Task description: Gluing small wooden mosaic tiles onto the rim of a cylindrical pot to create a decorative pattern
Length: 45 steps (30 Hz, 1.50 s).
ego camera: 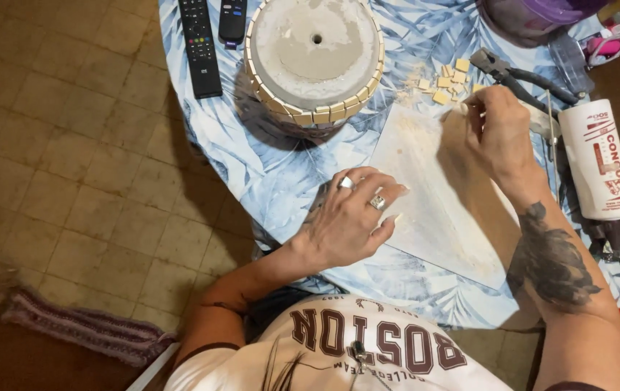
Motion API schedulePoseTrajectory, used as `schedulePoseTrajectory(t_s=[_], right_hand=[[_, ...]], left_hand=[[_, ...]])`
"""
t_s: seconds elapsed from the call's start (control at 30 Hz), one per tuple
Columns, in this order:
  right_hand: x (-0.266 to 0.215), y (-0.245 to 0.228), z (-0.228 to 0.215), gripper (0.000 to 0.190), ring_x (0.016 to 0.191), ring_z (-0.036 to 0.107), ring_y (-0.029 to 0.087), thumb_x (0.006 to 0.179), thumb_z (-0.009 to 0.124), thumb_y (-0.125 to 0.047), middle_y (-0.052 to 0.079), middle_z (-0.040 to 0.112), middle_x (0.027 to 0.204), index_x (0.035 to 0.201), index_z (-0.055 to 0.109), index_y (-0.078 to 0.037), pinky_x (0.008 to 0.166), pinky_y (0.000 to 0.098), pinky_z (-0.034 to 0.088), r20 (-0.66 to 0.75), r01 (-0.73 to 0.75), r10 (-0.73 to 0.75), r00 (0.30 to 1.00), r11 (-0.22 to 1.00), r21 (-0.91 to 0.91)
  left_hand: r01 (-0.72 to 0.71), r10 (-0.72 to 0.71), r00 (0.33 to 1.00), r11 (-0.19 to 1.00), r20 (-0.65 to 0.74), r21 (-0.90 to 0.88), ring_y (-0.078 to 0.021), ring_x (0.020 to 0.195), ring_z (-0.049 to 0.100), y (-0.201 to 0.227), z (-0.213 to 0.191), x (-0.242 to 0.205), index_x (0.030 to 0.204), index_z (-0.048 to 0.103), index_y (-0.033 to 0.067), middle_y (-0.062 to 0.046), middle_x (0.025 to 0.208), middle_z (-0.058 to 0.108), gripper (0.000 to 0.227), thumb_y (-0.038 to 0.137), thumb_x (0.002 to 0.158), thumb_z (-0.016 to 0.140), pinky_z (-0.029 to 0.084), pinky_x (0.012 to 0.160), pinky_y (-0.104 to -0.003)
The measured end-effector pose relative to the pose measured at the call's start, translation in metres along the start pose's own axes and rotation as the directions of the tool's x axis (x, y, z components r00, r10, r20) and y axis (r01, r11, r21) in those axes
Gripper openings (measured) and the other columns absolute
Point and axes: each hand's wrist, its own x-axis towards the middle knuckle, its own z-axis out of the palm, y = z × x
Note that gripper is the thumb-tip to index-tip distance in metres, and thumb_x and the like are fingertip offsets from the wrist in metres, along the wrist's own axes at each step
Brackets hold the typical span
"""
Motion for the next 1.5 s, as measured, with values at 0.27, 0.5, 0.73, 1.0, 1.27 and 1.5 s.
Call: schedulePoseTrajectory(t_s=[0.27,0.5,0.73,1.0,1.27,1.5], right_hand=[[0.021,-0.107,-0.034,0.015,0.063,0.060,0.022,0.081,0.055,0.010,0.018,0.053,0.078,0.095,0.057,0.008,0.054,0.0301,0.049,0.103,-0.142,0.098,0.990,0.676,0.723],[0.019,-0.141,-0.029,0.013,0.066,0.060,0.015,0.075,0.060,0.007,0.014,0.059,0.071,0.087,0.057,0.007,0.060,0.0251,0.051,0.255,-0.312,0.197,0.947,0.357,0.880],[0.022,-0.154,-0.019,0.013,0.065,0.061,0.019,0.069,0.064,0.011,0.020,0.059,0.074,0.081,0.057,0.010,0.060,0.0304,0.052,0.124,-0.178,0.163,0.979,0.380,0.908],[0.032,-0.160,-0.014,0.013,0.067,0.058,0.021,0.068,0.071,0.006,0.015,0.057,0.077,0.077,0.062,0.004,0.063,0.0312,0.048,-0.181,0.185,-0.077,0.980,0.678,0.712],[0.037,-0.166,-0.012,0.011,0.065,0.058,0.022,0.070,0.069,0.006,0.014,0.058,0.074,0.077,0.061,0.004,0.060,0.0312,0.047,-0.168,0.214,-0.133,0.977,0.649,0.730],[0.045,-0.168,-0.015,0.008,0.068,0.058,0.025,0.070,0.066,0.006,0.013,0.059,0.075,0.076,0.063,0.001,0.061,0.0338,0.048,-0.169,0.308,-0.276,0.946,0.608,0.732]], left_hand=[[0.082,-0.132,0.968,0.970,-0.214,-0.230,-0.0262,0.082,0.057,-0.012,0.009,0.000,0.105,0.051,0.0063,-0.006,0.085,0.053,0.035,0.010,0.071,0.057,0.048,0.067,-0.034],[0.132,-0.265,0.903,0.921,-0.340,-0.367,-0.0275,0.077,0.061,-0.004,-0.017,0.002,0.100,0.048,0.0024,-0.010,0.085,0.055,0.031,0.009,0.072,0.060,0.051,0.063,-0.032],[0.177,-0.344,0.846,0.902,-0.406,-0.395,-0.0260,0.071,0.062,-0.009,-0.018,0.001,0.097,0.049,0.0013,-0.012,0.081,0.058,0.031,0.012,0.072,0.065,0.052,0.057,-0.028],[0.186,-0.480,0.876,0.429,-0.048,-0.884,-0.0196,0.075,0.063,-0.009,-0.037,0.003,0.093,0.056,-0.0040,-0.017,0.081,0.063,0.021,0.013,0.083,0.047,0.054,0.061,-0.029],[0.203,-0.467,0.884,0.318,0.033,-0.926,-0.0202,0.080,0.061,-0.017,-0.051,-0.001,0.092,0.057,-0.0047,-0.018,0.084,0.063,0.027,0.017,0.087,0.042,0.053,0.067,-0.033],[0.290,-0.533,0.806,-0.021,0.256,-0.957,-0.0228,0.073,0.063,-0.036,-0.037,-0.008,0.083,0.057,-0.0044,-0.018,0.080,0.063,0.019,0.014,0.085,0.051,0.055,0.060,-0.029]])
